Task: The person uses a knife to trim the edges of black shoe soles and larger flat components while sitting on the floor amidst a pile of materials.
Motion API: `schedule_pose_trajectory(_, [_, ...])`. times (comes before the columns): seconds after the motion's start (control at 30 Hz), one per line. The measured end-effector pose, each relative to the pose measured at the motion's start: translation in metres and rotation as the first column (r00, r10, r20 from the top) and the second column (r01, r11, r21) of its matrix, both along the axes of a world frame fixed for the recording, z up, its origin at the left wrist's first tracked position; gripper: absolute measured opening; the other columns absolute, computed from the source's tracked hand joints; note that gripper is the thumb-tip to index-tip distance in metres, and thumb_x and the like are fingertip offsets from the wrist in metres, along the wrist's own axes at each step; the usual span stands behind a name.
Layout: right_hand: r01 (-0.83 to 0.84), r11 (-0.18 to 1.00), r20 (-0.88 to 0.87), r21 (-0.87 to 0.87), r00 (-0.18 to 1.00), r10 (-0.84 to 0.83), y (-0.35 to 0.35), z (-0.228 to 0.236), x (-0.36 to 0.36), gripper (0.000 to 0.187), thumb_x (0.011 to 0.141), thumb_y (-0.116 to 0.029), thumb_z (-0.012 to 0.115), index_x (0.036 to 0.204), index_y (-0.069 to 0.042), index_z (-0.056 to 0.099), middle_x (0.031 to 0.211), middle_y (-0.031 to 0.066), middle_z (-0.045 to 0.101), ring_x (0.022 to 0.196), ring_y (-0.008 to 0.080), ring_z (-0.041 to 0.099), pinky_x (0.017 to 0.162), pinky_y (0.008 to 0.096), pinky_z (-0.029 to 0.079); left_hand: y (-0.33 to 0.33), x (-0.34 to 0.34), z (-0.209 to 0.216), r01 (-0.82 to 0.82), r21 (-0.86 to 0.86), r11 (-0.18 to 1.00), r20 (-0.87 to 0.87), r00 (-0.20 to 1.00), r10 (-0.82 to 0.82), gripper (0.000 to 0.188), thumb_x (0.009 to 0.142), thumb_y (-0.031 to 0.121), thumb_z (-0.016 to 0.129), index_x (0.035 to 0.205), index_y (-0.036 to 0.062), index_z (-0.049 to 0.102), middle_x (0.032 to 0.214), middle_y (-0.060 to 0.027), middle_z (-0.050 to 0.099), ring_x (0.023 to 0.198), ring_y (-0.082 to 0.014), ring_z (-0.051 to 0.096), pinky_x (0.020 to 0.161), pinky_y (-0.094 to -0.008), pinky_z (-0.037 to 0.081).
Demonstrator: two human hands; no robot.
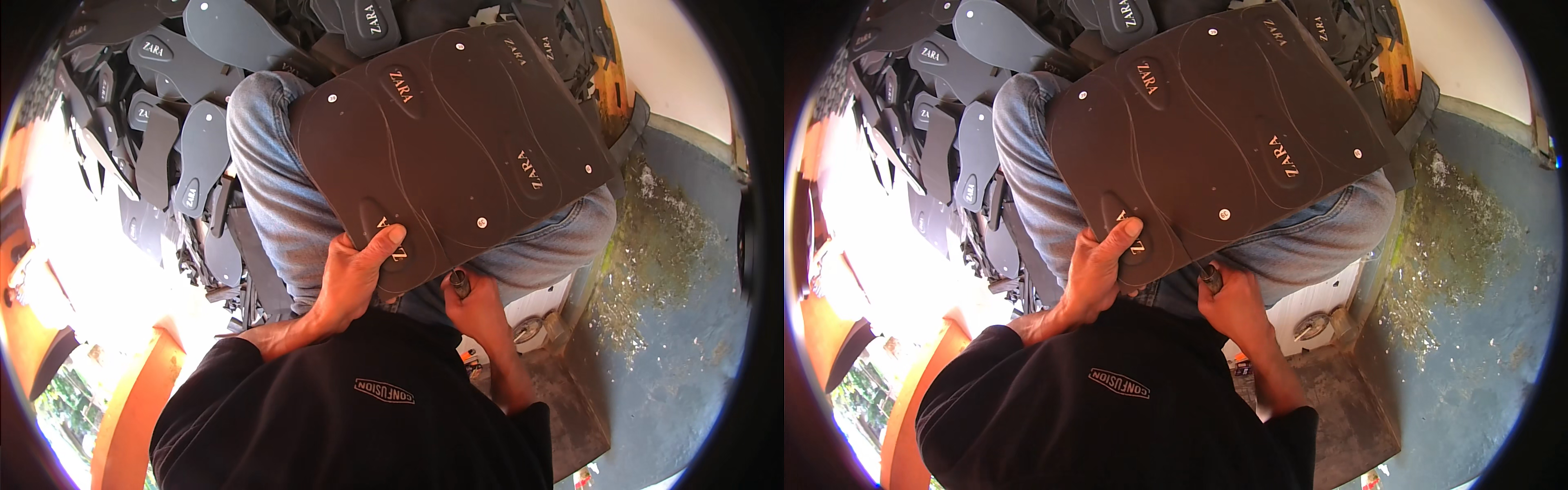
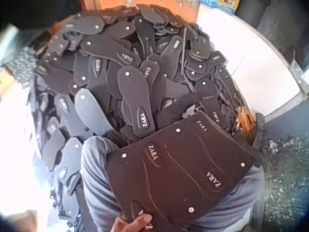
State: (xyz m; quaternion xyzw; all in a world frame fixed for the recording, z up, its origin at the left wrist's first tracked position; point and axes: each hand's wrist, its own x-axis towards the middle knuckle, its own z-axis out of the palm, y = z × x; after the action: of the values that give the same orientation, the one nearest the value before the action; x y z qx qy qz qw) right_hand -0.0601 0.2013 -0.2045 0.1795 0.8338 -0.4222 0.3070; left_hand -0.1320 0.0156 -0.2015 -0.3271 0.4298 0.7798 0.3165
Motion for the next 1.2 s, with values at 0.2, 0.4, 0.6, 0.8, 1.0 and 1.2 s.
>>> schedule_pose_trajectory(0.2, [-0.064, 0.996, -0.028, 0.060, 0.997, 0.066, -0.002, -0.004, -0.013, 0.018, 0.075, -0.013, 0.061, 0.085, 0.002, 0.061, 0.073, 0.0247, 0.061, 0.076, 0.0449, 0.059, 0.070, 0.0487, 0.048, -0.006, -0.003, 0.000, 0.066, 0.078, 0.995, 0.057, 0.996, -0.070, 0.020, 0.088, 0.020, 0.064, 0.092, 0.0012, 0.064, 0.077, -0.0058, 0.066, 0.060, -0.0097, 0.061, 0.046, -0.0211, 0.049])
schedule_pose_trajectory(0.4, [-0.107, 0.991, 0.006, 0.086, 0.994, 0.107, -0.006, -0.011, -0.021, 0.024, 0.076, -0.009, 0.061, 0.098, 0.000, 0.061, 0.092, 0.0244, 0.062, 0.092, 0.0438, 0.057, 0.081, 0.0456, 0.047, -0.001, -0.004, 0.004, 0.056, -0.004, 0.998, 0.046, 0.997, -0.055, 0.021, 0.089, 0.022, 0.062, 0.087, 0.0007, 0.062, 0.068, -0.0065, 0.063, 0.045, -0.0107, 0.056, 0.033, -0.0222, 0.041])
schedule_pose_trajectory(0.6, [-0.134, 0.988, 0.014, 0.077, 0.991, 0.133, -0.014, -0.012, -0.027, 0.034, 0.075, -0.006, 0.061, 0.108, -0.001, 0.059, 0.113, 0.0205, 0.058, 0.110, 0.0385, 0.051, 0.092, 0.0422, 0.042, -0.002, -0.006, 0.006, 0.096, -0.012, 0.995, 0.022, 0.995, -0.095, 0.025, 0.090, 0.023, 0.060, 0.080, 0.0005, 0.058, 0.056, -0.0067, 0.058, 0.036, -0.0125, 0.051, 0.029, -0.0230, 0.037])
schedule_pose_trajectory(0.8, [-0.095, 0.995, -0.127, -0.036, 0.988, 0.090, -0.024, -0.021, -0.032, 0.035, 0.078, -0.010, 0.063, 0.111, -0.002, 0.057, 0.113, 0.0192, 0.059, 0.112, 0.0341, 0.053, 0.093, 0.0400, 0.041, -0.001, -0.004, 0.004, 0.093, 0.018, 0.996, 0.023, 0.995, -0.093, 0.027, 0.091, 0.025, 0.059, 0.078, 0.0015, 0.058, 0.054, -0.0070, 0.057, 0.037, -0.0123, 0.051, 0.029, -0.0225, 0.037])
schedule_pose_trajectory(1.0, [-0.027, 0.998, -0.161, -0.063, 0.987, 0.017, -0.035, -0.019, -0.041, 0.038, 0.079, -0.018, 0.064, 0.113, -0.004, 0.058, 0.112, 0.0185, 0.060, 0.110, 0.0358, 0.054, 0.092, 0.0420, 0.042, -0.001, -0.003, 0.000, 0.104, 0.055, 0.993, 0.031, 0.994, -0.106, 0.030, 0.091, 0.028, 0.058, 0.076, 0.0024, 0.057, 0.053, -0.0069, 0.056, 0.037, -0.0127, 0.051, 0.031, -0.0231, 0.037])
schedule_pose_trajectory(1.2, [0.007, 0.997, -0.239, -0.079, 0.971, -0.026, -0.044, -0.031, -0.036, 0.035, 0.078, -0.018, 0.064, 0.110, -0.005, 0.059, 0.108, 0.0162, 0.061, 0.105, 0.0337, 0.056, 0.088, 0.0421, 0.043, 0.003, -0.002, -0.002, 0.096, 0.100, 0.990, 0.017, 0.995, -0.098, 0.031, 0.091, 0.030, 0.058, 0.077, 0.0029, 0.056, 0.055, -0.0070, 0.057, 0.038, -0.0125, 0.053, 0.030, -0.0216, 0.038])
